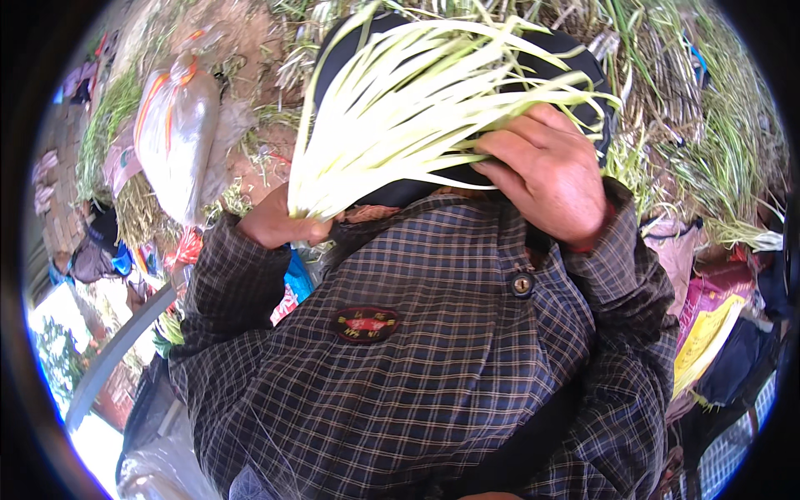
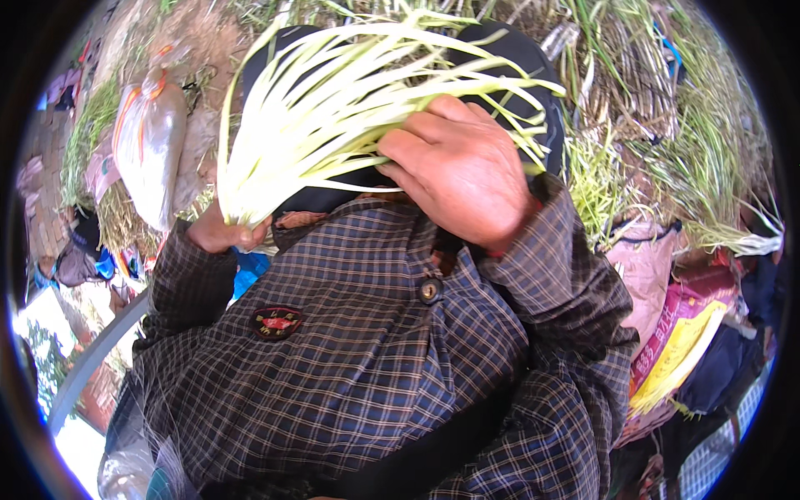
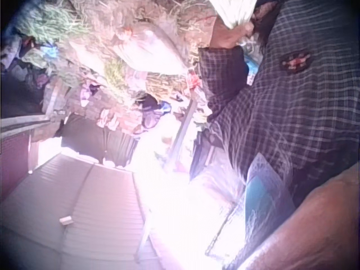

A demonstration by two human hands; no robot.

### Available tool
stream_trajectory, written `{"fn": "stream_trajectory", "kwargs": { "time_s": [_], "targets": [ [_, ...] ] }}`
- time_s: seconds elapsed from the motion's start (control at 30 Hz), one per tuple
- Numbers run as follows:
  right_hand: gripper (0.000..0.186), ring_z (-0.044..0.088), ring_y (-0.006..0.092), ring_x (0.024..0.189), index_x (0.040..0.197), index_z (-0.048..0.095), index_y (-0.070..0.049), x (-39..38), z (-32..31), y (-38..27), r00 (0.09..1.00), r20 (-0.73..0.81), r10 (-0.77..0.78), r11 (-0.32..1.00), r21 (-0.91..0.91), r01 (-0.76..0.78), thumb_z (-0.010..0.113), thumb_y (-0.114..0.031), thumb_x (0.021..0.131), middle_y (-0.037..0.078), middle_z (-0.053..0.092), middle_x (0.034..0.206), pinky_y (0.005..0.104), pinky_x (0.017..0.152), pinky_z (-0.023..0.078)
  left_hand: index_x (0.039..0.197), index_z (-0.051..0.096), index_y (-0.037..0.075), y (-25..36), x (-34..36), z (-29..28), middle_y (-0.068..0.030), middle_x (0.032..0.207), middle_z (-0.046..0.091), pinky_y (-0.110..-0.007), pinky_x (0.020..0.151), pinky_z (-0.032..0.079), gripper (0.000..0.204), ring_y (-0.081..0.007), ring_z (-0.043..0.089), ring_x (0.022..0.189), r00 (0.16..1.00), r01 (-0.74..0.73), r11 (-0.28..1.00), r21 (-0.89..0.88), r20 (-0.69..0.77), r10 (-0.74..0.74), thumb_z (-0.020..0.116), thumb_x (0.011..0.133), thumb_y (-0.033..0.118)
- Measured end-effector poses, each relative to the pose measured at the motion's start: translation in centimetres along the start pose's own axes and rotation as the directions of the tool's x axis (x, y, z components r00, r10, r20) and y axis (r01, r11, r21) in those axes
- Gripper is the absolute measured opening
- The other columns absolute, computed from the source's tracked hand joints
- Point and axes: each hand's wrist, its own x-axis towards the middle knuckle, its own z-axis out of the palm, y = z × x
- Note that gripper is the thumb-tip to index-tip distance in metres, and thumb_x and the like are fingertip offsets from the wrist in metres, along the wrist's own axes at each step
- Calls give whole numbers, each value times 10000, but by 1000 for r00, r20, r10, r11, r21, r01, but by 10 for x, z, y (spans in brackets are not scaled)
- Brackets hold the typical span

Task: The person gathers long grass-like stalks from a large pile, aligns them into bundles, and ties them using strips of the same material. The person repeatedly forms and secures bundles by hand.

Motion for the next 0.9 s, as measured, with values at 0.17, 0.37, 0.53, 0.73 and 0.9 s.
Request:
{"fn": "stream_trajectory", "kwargs": {
  "time_s": [0.17, 0.37, 0.53, 0.73, 0.9],
  "targets": [
    [198, 514, 194, 638, 718, 586, -53, 13, -26, -11, 990, -115, -81, 997, 2, 82, 679, -45, 543, 37, 536, 682, 286, 569, 427, 954, 491, 5, 11, -1, 8, -42, 666, 495, -229, 499, 362, 364, -102, 450, 539, 985, -164, 986, 20, -48, 165, 624, 735, 264],
    [187, 522, 203, 618, 674, 578, -40, 9, -47, -28, 995, 54, -84, 988, 132, 76, 677, -26, 515, 48, 535, 663, 292, 524, 426, 1046, 440, -7, 25, -3, 14, -47, 644, 482, -226, 481, 347, 453, -99, 426, 516, 937, -310, 946, -97, -199, 287, 601, 749, 295],
    [191, 541, 193, 602, 702, 581, -53, -1, -52, -34, 977, 165, -134, 923, 379, 62, 693, -63, 547, 35, 551, 649, 289, 512, 420, 1013, 477, 6, 41, -6, 17, -76, 719, 549, -222, 509, 399, 354, -125, 510, 607, 931, -331, 936, -120, -204, 303, 632, 737, 163],
    [165, 516, 220, 604, 756, 544, -30, -10, -63, -15, 993, 62, 96, 966, 234, -108, 630, 23, 625, 69, 545, 667, 303, 526, 404, 1131, 419, -14, 45, 2, 22, -110, 920, 571, -233, 642, 457, 481, -142, 568, 770, 963, -259, 966, 10, -73, 259, 640, 706, 34],
    [185, 506, 229, 589, 784, 534, -21, -18, -71, -14, 995, 63, 77, 952, 291, -92, 622, 30, 630, 78, 535, 653, 301, 530, 397, 1146, 396, -25, 46, 15, 27, -88, 1011, 528, -255, 714, 448, 485, -118, 526, 835, 968, -219, 965, 142, -92, 233, 613, 713, -10]
  ]
}}
